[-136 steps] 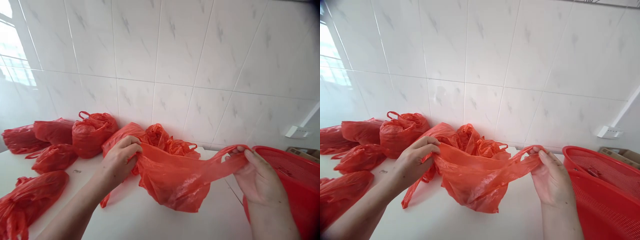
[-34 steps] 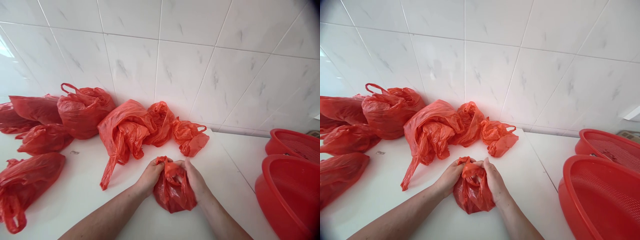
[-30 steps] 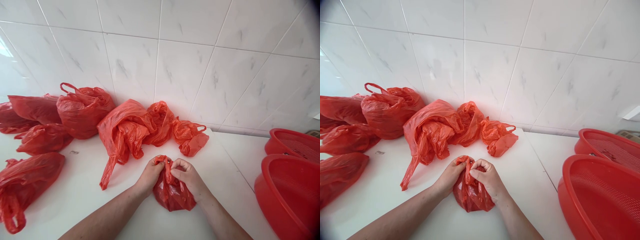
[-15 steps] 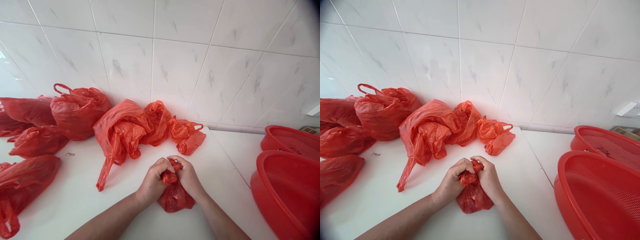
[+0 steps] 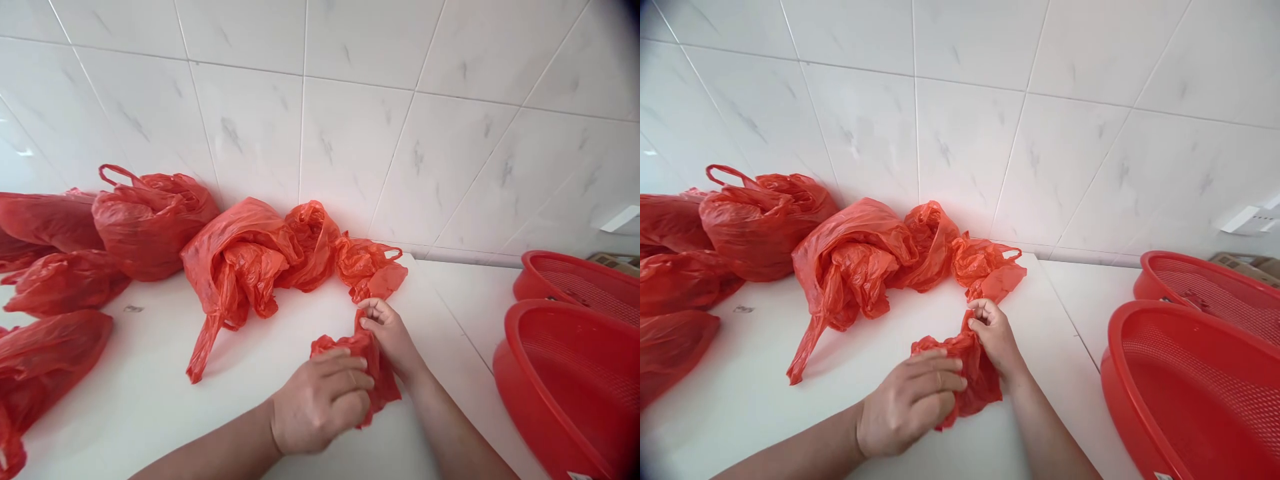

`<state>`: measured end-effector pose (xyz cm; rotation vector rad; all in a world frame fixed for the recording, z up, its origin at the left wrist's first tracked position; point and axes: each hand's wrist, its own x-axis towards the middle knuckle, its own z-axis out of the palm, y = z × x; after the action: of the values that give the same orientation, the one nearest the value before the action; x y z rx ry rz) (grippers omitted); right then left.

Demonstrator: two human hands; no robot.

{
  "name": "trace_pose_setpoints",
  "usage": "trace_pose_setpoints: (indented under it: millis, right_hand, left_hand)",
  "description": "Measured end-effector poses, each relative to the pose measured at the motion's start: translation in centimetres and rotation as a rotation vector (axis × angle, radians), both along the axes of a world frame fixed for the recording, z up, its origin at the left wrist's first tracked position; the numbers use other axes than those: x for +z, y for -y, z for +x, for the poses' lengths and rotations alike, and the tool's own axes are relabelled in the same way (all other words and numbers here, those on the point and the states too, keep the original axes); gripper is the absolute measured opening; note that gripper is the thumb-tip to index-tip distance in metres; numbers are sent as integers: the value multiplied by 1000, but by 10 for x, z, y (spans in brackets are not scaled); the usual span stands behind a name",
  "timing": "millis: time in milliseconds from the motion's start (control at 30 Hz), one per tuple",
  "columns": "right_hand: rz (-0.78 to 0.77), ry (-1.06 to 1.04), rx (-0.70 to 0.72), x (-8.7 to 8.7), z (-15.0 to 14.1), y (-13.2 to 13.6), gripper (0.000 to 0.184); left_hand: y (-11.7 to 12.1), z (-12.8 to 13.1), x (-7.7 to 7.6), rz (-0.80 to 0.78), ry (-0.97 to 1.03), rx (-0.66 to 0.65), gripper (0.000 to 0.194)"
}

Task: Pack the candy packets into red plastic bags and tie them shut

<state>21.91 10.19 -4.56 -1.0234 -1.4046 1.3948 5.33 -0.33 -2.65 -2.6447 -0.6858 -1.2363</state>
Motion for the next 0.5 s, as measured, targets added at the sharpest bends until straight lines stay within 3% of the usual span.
trace_pose_setpoints:
  millis: [133, 233, 400, 500]
  right_hand:
    - [117, 162, -151, -7, 3, -8, 20]
    - [166, 270, -190, -10, 3, -9, 17]
    - [265, 390, -264, -6, 3, -6, 25]
    - [447, 538, -470, -4, 7, -8, 38]
  left_hand:
    - [19, 19, 7, -124, -21, -129, 29]
    - [25, 26, 6, -135, -28, -147, 28]
    - [19, 19, 1, -76, -76, 32, 14]
    - [12, 13, 1, -59, -94, 202, 43]
